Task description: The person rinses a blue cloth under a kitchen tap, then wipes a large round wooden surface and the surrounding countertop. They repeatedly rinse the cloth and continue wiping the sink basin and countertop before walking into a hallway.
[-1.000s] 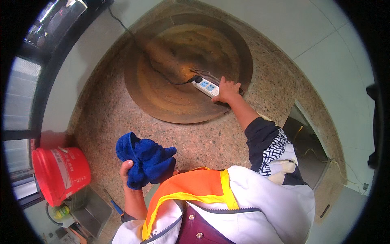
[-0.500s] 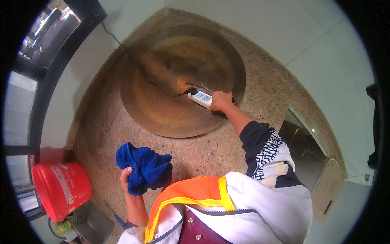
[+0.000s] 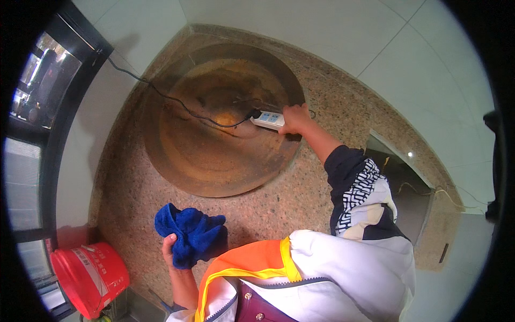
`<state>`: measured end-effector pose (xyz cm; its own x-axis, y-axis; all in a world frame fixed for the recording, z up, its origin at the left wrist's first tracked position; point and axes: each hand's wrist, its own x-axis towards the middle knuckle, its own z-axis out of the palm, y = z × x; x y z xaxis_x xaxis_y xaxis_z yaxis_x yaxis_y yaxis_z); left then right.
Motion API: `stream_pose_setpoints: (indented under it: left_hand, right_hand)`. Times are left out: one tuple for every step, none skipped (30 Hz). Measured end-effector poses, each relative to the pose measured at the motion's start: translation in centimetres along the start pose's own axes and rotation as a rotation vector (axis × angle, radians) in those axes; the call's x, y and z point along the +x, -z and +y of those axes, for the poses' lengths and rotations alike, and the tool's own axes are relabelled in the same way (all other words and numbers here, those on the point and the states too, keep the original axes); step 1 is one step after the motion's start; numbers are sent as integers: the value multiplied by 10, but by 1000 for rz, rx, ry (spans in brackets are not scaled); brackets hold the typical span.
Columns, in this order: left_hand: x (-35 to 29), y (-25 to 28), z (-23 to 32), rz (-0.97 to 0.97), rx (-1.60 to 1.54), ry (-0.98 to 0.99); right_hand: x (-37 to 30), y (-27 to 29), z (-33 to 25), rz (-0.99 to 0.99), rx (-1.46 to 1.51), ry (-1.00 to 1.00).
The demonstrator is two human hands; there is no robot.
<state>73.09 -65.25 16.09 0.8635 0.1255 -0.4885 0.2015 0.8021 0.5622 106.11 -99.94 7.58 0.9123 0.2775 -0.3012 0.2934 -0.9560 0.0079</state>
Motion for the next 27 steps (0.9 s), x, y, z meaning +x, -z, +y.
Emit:
stream_pose_setpoints:
  left_hand:
    - [0,-1,-1,-17,-6,4]
    - [1,-2,-1,1,5,7]
    - [1,-1,-1,-2,2,8]
    - [1,-1,-1,-24,-13,15]
    - [1,0,0,-15,-1,10]
    - [1,1,0,-23,1,11]
    - [1,2,0,-58,-8,12]
    - [1,4,0,-7,9,0]
    - [2,4,0,11,14,-14]
    - [2,5,1,10,18,-25]
    - [3,5,1,35,19,-21]
    - [3,4,1,34,16,-18]
    - [4,3,1,12,9,-17]
    - [5,2,2,29,7,-3]
    - [5,1,2,23,2,8]
    - [5,-1,2,17,-3,18]
    - [6,-3,2,16,-1,21]
    - [5,-4,2,14,2,21]
    - [5,-5,3,-13,-15,23]
    - [4,-5,3,10,-2,27]
    - [3,-5,4,6,-9,32]
    - [2,-4,4,4,-16,39]
    - [2,-4,4,5,-17,30]
    - [1,-3,5,5,-19,20]
    - [1,-2,5,-22,-30,15]
    - [1,-1,6,7,-22,2]
    - [1,0,6,5,-22,-4]
  right_hand:
    - [3,0,0,-51,1,-3]
    - [7,-2,0,-75,10,5]
    - [9,-3,-1,-90,4,0]
    - [10,-6,-2,-78,1,6]
    - [10,-8,-3,-24,-18,7]
    - [8,-10,-3,42,-27,34]
    - [5,-12,-4,146,-47,53]
    - [1,-14,-5,167,-57,70]
    - [-3,-16,-5,258,-66,95]
    - [-7,-17,-6,258,-58,118]
    - [-11,-18,-8,259,-68,124]
    - [-14,-18,-10,199,-65,97]
    - [-17,-17,-12,135,-80,55]
    - [-18,-17,-15,98,-90,22]
    - [-18,-15,-18,61,-104,-25]
    - [-18,-14,-21,51,-112,-62]
    - [-17,-13,-24,36,-126,-105]
    - [-16,-13,-27,20,-135,-117]
    - [-15,-12,-29,-1,-150,-137]
    - [-14,-13,-30,-16,-138,-135]
    - [-13,-13,-31,-7,-143,-149]
    - [-14,-14,-32,8,-122,-142]
    - [-15,-15,-32,23,-125,-153]
    - [-18,-15,-32,76,-45,-116]
    - [-22,-14,-32,126,12,-95]
    - [-27,-12,-31,169,78,-68]
    - [-33,-8,-29,225,170,-46]
